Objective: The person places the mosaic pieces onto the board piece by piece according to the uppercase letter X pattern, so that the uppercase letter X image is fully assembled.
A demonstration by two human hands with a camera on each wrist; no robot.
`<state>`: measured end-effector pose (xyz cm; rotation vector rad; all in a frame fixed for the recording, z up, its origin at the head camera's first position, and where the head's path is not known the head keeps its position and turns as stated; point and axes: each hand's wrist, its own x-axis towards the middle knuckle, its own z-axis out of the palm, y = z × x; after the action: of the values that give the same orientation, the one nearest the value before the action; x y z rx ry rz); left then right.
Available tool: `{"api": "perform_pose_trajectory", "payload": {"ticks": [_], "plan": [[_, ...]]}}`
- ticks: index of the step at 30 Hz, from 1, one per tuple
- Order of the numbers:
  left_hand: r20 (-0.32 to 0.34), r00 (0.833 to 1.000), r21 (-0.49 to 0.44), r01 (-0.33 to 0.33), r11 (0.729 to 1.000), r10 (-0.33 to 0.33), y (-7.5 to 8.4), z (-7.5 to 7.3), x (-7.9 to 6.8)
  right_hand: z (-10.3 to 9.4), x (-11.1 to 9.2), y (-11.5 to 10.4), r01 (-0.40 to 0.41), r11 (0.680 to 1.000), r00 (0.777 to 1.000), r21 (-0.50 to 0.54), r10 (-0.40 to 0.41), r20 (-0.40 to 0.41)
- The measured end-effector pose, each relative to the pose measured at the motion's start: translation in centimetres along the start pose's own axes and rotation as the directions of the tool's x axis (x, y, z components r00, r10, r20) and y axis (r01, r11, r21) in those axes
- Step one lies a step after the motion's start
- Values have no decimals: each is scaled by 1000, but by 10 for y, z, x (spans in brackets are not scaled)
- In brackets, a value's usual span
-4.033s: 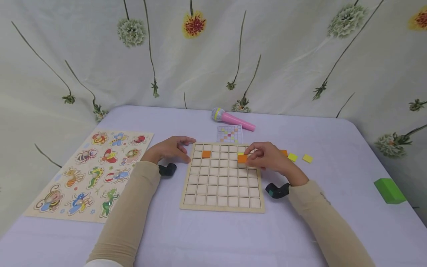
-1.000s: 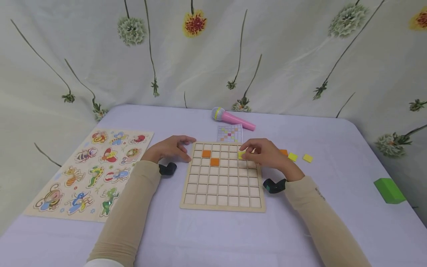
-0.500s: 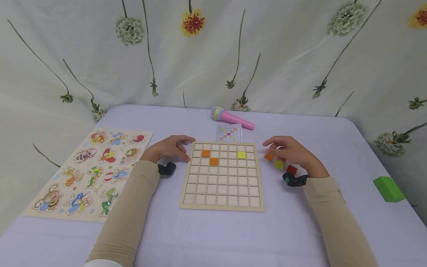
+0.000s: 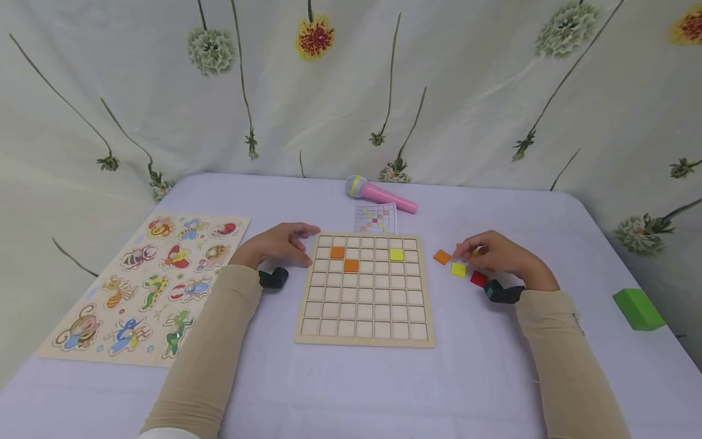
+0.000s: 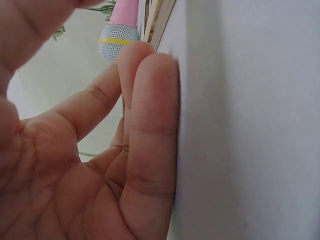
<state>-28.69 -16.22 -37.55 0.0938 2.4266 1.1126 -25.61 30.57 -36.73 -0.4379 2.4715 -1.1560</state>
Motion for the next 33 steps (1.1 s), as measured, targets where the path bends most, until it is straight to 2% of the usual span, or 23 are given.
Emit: {"api": "perform_pose_trajectory", "payload": {"ticks": [5, 9, 16, 27, 33], "plan": [[2, 1000, -3, 1, 1000, -1, 1, 0, 0, 2, 2, -3, -5, 998, 999, -63, 8, 46], [2, 1000, -9, 2, 1000, -2, 1, 0, 0, 4, 3, -6, -17, 995, 999, -95, 22, 50], [3, 1000, -11, 2, 1000, -2, 0, -1, 0, 6, 3, -9, 18, 994, 998, -112, -11, 66], [9, 1000, -13, -8, 1000, 9, -2, -2, 1, 10, 3, -15, 75, 978, 994, -194, -58, 89], [-2, 1000, -19, 21, 1000, -21, -1, 1, 3, 12, 4, -19, 73, 964, 995, -254, -55, 78]]}}
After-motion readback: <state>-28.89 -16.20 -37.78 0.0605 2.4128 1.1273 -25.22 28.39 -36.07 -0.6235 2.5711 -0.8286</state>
